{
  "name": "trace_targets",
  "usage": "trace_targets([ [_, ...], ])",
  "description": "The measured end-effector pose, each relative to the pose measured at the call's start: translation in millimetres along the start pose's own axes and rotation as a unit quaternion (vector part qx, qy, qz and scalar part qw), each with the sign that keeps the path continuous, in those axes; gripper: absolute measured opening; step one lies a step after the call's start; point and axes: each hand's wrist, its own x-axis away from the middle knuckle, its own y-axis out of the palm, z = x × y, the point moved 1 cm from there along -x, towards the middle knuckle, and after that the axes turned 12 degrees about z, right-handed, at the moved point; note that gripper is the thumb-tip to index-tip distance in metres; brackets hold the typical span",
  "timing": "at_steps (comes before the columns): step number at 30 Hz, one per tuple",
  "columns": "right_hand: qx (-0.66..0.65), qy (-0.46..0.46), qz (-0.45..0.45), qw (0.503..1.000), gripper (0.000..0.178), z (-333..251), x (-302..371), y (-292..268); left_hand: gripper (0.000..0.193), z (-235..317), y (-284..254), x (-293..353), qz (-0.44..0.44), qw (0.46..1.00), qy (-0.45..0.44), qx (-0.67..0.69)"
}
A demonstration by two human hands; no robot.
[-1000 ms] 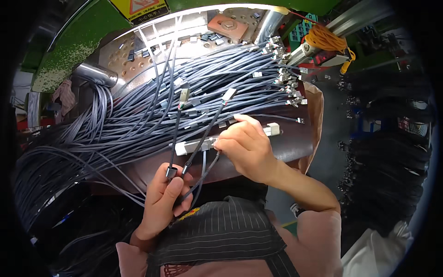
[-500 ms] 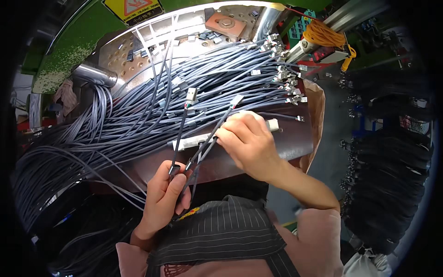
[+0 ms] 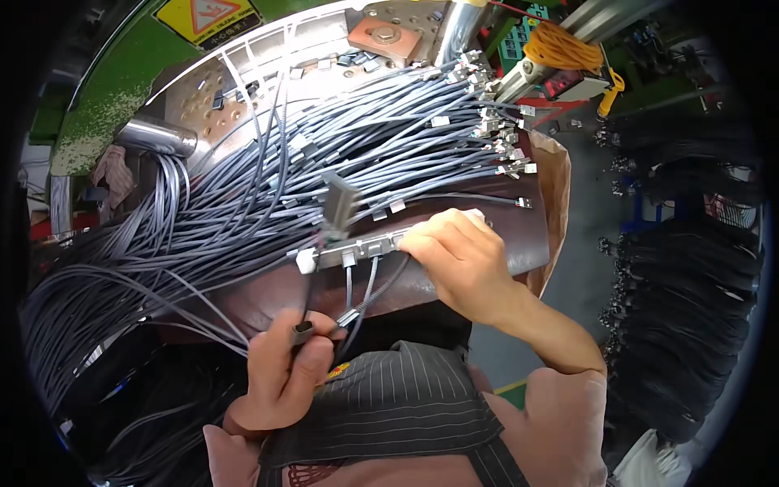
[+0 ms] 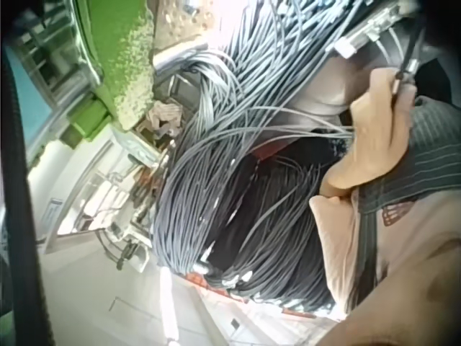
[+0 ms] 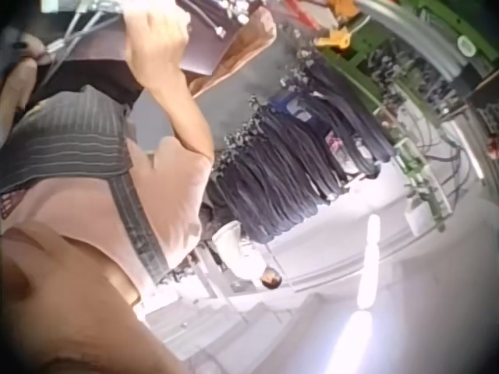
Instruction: The person fits cables into a fixture bar, loads them into a molding machine to mold the ends, and attaches connector shells onto the cables by hand.
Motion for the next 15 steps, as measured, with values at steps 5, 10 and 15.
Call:
trace_targets([
  [5,-0.032,-0.003,0.097,0.995,0.031,12.9,7.5,22.6,0.024,-3.1,-2.3,0.3,-0.107,0.948,-0.197,0.226],
  [10,-0.026,0.021,0.059,0.998,0.031,15.2,9.7,15.3,0.026,-4.1,-3.0,-2.4,-0.075,0.941,-0.227,0.242],
  [15,-0.006,0.026,0.001,1.0,0.035,2.2,1.7,3.1,0.025,-6.7,-1.1,-5.2,-0.081,0.942,-0.254,0.205],
])
